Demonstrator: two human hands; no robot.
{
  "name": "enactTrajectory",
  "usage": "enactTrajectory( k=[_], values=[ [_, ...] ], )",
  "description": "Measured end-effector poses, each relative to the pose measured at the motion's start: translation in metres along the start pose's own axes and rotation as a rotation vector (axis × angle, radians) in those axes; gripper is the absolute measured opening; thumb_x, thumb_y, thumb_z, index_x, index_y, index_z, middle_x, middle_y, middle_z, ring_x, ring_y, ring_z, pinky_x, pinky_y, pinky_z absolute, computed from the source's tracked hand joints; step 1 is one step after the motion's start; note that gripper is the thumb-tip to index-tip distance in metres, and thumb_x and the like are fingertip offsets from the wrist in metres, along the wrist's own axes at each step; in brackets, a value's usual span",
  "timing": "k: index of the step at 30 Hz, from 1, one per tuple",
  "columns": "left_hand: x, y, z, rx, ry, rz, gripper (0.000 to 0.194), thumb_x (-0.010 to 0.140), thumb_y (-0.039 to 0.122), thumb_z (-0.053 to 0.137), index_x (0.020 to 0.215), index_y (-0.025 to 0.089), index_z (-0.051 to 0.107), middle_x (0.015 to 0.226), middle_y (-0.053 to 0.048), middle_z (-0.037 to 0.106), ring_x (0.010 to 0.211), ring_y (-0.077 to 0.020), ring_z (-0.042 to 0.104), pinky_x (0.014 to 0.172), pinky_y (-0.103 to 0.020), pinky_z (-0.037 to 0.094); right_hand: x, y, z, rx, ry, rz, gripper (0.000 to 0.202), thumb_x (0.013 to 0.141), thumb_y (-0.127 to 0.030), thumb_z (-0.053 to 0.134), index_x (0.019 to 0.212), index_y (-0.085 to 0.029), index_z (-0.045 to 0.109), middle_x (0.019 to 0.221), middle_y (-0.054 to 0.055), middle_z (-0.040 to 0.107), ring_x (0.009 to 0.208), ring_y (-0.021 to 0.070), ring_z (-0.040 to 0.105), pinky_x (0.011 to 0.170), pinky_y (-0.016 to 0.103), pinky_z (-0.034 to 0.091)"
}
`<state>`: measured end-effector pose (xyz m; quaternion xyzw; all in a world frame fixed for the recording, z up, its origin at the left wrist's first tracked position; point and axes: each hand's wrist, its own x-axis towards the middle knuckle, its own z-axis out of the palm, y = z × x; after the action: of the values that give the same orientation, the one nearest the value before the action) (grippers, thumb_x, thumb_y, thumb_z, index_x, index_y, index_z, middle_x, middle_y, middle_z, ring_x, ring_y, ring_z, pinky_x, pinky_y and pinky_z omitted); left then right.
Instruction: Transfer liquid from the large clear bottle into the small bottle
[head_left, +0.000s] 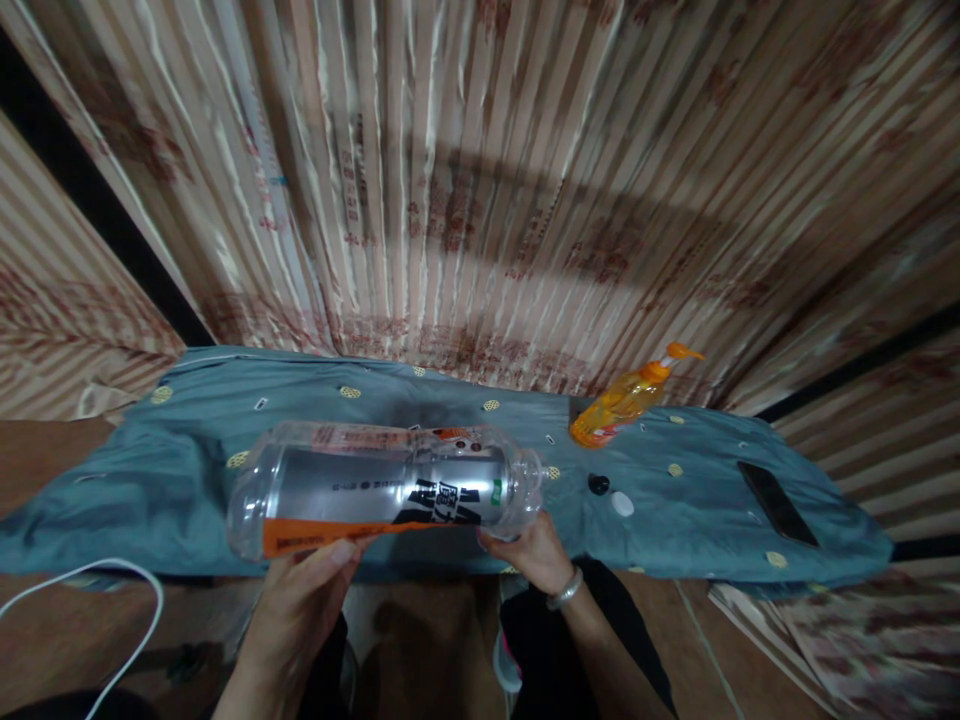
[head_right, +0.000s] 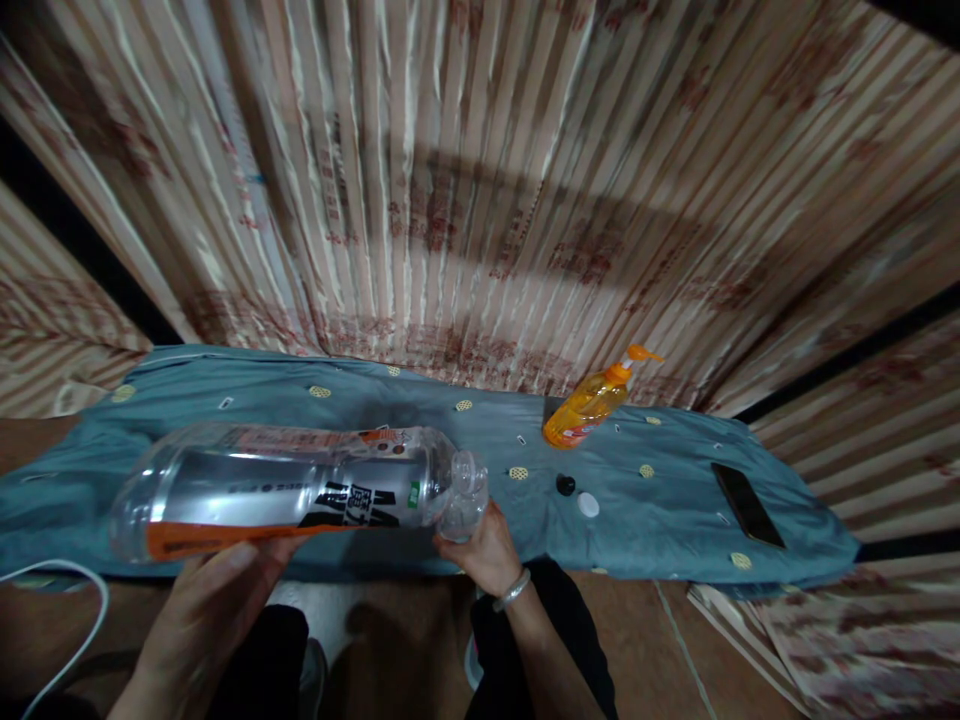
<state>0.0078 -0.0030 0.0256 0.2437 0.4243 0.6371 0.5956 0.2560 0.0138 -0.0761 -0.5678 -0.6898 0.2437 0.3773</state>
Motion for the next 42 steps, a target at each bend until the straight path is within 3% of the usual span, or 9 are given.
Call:
enactTrajectory(
  k=[6, 11, 18, 24, 30, 37, 42],
  values=[
    [0.0057, -0.0037, -0.0075, 0.027, -0.06, -0.017, 0.046, 0.05, 0.039, 0.09, 0.091, 0.022, 0.078, 0.075, -0.004, 0.079, 0.084, -0.031, 0.073, 0.078, -0.04, 0.059, -0.0001, -0.0003, -0.0004, 0.018, -0.017, 0.023, 0.012, 0.071, -0.025, 0.072, 0.082, -0.019, 0.075, 0.076, 0.005, 0.076, 0.067, 0.0234, 0.069, 0.073, 0.04, 0.058],
    [0.004, -0.0056, -0.0072, -0.01, -0.011, 0.005, 0.042, 0.052, 0.036, 0.09, 0.09, 0.024, 0.078, 0.077, -0.004, 0.079, 0.087, -0.0306, 0.073, 0.081, -0.04, 0.059, 0.0003, -0.0011, -0.0013, -0.01, -0.013, 0.022, 0.015, 0.072, -0.028, 0.073, 0.081, -0.018, 0.075, 0.076, 0.005, 0.076, 0.068, 0.0245, 0.069, 0.074, 0.041, 0.058],
    [0.0019, -0.0032, -0.0045, -0.039, -0.033, 0.01, 0.042, 0.051, 0.035, 0.091, 0.09, 0.024, 0.078, 0.077, -0.002, 0.079, 0.084, -0.0271, 0.073, 0.078, -0.035, 0.06, 0.0002, -0.0011, -0.0011, 0.009, -0.024, 0.015, 0.013, 0.073, -0.028, 0.071, 0.081, -0.018, 0.075, 0.076, 0.004, 0.076, 0.069, 0.0244, 0.07, 0.074, 0.04, 0.058],
    [-0.0001, -0.0007, -0.0036, -0.006, -0.005, -0.007, 0.042, 0.052, 0.034, 0.09, 0.092, 0.027, 0.078, 0.068, 0.002, 0.078, 0.075, -0.023, 0.073, 0.066, -0.027, 0.059, -0.0005, 0.0019, -0.0007, 0.015, -0.03, 0.006, 0.013, 0.072, -0.026, 0.071, 0.082, -0.018, 0.074, 0.076, 0.005, 0.076, 0.07, 0.0239, 0.07, 0.075, 0.04, 0.058],
    [0.0043, -0.0038, -0.0061, 0.015, -0.06, 0.015, 0.048, 0.053, 0.04, 0.089, 0.097, 0.026, 0.077, 0.08, -0.002, 0.08, 0.088, -0.0293, 0.073, 0.076, -0.036, 0.06, -0.0001, 0.0033, -0.0008, -0.006, -0.022, 0.008, 0.013, 0.072, -0.026, 0.073, 0.083, -0.019, 0.075, 0.079, 0.005, 0.076, 0.071, 0.0237, 0.071, 0.078, 0.04, 0.058],
    [0.0054, -0.0037, -0.007, 0.013, -0.088, 0.011, 0.045, 0.054, 0.039, 0.088, 0.097, 0.028, 0.077, 0.076, -0.001, 0.079, 0.089, -0.0286, 0.074, 0.078, -0.034, 0.06, -0.0004, 0.002, -0.0011, -0.012, -0.029, -0.007, 0.014, 0.073, -0.027, 0.071, 0.084, -0.018, 0.075, 0.079, 0.006, 0.076, 0.071, 0.0241, 0.071, 0.077, 0.041, 0.058],
    [0.0023, -0.0024, -0.0051, -0.005, -0.031, -0.008, 0.053, 0.052, 0.037, 0.09, 0.102, 0.027, 0.077, 0.076, 0.001, 0.08, 0.087, -0.025, 0.074, 0.079, -0.029, 0.058, -0.0003, 0.0015, -0.0013, 0.015, -0.042, -0.006, 0.013, 0.073, -0.026, 0.071, 0.084, -0.019, 0.075, 0.079, 0.005, 0.077, 0.07, 0.0234, 0.07, 0.076, 0.04, 0.059]
  ],
)
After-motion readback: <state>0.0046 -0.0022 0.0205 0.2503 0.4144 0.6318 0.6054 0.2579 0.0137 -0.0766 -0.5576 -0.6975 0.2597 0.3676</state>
